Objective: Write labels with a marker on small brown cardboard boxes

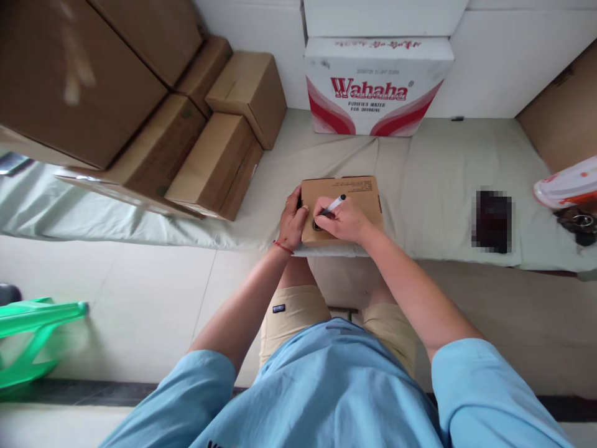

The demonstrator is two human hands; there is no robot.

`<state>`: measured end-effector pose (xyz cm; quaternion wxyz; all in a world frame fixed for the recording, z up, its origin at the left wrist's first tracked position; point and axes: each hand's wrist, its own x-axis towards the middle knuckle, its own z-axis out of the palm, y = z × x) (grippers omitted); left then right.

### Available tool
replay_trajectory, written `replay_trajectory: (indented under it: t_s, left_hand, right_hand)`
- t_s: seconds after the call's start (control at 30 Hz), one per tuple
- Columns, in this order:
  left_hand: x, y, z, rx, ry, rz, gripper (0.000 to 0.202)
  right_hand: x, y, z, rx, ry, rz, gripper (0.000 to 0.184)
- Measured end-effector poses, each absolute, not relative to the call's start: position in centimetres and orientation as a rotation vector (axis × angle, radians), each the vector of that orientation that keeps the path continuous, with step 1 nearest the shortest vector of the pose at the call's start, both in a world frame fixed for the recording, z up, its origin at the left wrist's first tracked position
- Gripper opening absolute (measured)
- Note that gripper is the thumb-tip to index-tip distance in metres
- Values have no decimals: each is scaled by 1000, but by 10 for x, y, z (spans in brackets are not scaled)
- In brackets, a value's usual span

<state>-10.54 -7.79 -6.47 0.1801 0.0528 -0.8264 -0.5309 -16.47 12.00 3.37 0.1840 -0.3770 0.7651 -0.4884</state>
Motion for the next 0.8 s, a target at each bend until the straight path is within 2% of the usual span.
replay_trajectory:
  t_s: [0.8]
  left_hand:
    - [-104,-77,-62,173,-2294,-1539,65]
  right_hand:
    - [-163,119,37,-1041,2283,-1455,11]
